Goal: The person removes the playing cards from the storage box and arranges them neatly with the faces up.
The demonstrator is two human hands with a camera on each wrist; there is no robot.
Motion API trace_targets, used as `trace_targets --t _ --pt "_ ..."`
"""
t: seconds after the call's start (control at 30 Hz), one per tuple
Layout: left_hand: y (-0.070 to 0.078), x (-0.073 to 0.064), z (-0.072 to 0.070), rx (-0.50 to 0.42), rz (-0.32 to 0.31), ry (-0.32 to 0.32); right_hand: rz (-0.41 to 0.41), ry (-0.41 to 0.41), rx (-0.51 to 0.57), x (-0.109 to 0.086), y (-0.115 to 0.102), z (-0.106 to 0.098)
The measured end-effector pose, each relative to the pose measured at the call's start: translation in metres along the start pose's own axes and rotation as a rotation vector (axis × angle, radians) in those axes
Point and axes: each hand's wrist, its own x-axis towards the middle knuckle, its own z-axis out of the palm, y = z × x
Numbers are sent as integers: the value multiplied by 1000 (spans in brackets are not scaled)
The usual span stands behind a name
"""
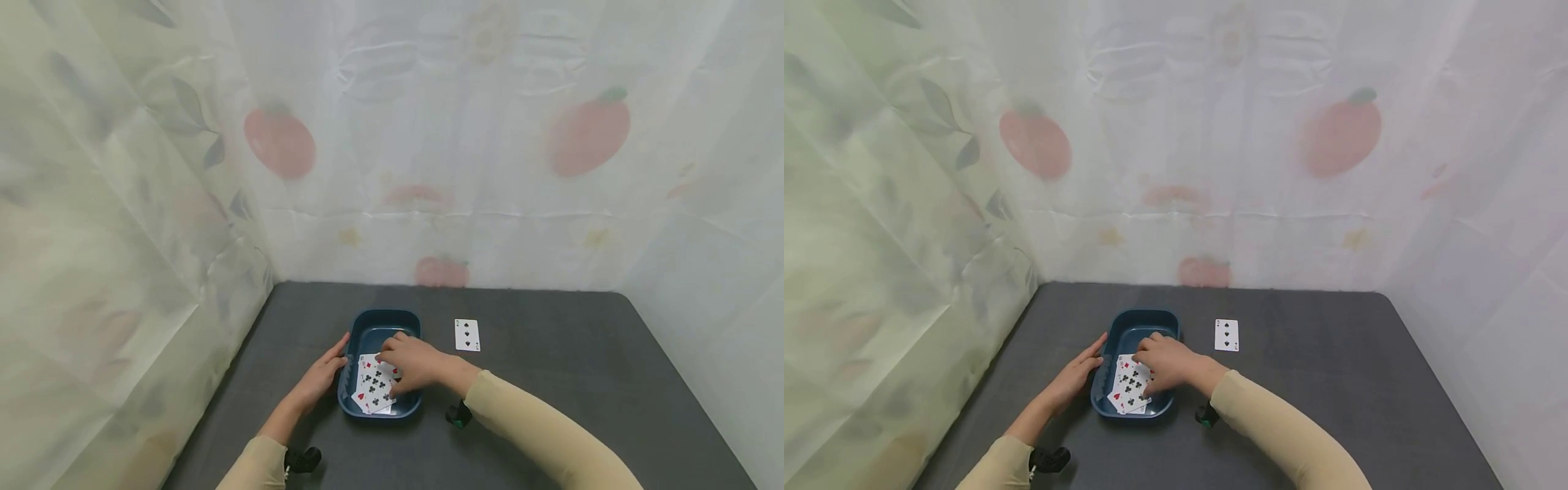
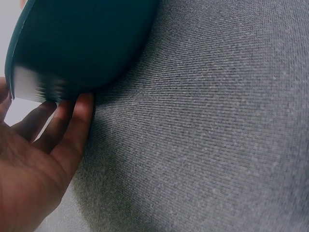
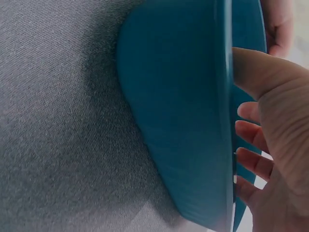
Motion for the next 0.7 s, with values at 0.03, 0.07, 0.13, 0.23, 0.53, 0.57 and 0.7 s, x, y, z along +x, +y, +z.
trace_targets --t 0.03,0.07,0.13,0.23,0.53,0.57,0.7 --pt "0 0 0 -1 0 0 -1 -12 -8 2 0 2" --pt "0 0 0 -1 0 0 -1 -23 -17 3 0 3" --pt "0 1 0 -4 -1 -3 0 -46 -32 5 -2 6" --pt "0 1 0 -9 -2 -6 11 -71 -44 8 -5 8" --pt "0 -1 -2 -11 4 -14 27 -94 -110 13 -14 9" --pt "0 -1 -2 -12 5 -14 30 -95 -109 13 -15 9" --pt "1 -3 -2 -15 5 -16 34 -94 -123 14 -17 9"
